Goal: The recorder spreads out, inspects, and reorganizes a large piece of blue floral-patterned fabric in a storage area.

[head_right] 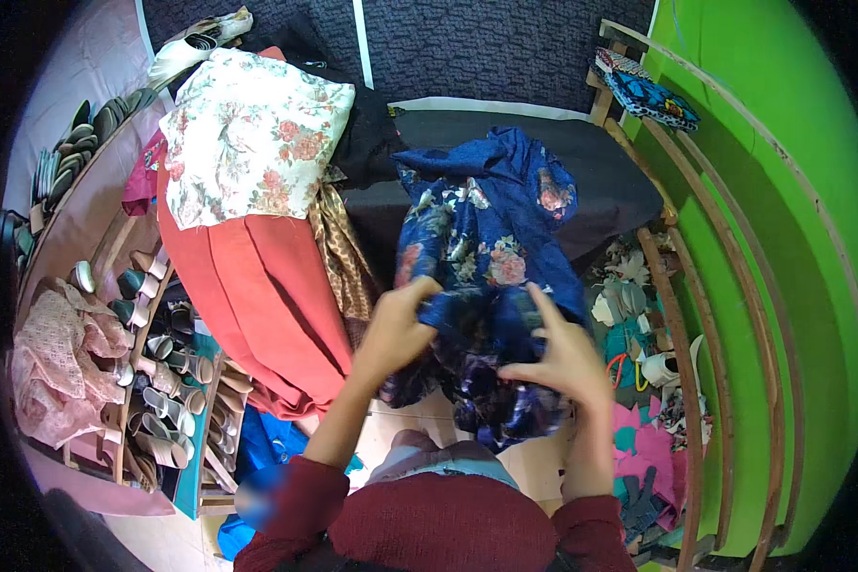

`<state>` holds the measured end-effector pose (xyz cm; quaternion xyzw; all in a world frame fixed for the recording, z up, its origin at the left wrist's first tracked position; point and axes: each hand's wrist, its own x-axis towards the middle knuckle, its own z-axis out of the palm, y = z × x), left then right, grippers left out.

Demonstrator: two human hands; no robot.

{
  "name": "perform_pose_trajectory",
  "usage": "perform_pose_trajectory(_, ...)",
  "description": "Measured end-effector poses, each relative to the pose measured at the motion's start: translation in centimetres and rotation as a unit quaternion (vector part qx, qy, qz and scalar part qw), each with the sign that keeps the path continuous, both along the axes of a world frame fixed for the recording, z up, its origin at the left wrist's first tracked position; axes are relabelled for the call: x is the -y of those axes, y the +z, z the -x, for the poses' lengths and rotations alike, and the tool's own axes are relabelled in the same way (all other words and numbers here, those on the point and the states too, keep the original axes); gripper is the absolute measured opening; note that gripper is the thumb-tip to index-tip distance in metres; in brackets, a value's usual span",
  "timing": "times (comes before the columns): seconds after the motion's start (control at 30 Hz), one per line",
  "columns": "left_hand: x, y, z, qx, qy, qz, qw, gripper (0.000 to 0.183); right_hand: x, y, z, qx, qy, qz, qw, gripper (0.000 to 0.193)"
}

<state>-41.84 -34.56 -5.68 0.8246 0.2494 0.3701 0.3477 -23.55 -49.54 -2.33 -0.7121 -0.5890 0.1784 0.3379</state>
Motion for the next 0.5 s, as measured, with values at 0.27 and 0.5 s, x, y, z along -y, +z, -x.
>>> perform_pose_trajectory(0.27, 3.4, -1.2, -1.3, 0.04, -0.056, -0.039, 0.997, 0.033, -2.9, -3.2, 2.9, 0.028, -0.061, -0.12, 0.991, 0.032)
perform_pose_trajectory(0.5, 3.2, -10.7, -1.3, 0.041, 0.022, 0.073, 0.996, 0.029, -0.8, 0.2, 2.5, -0.065, -0.096, -0.219, 0.969, 0.046)
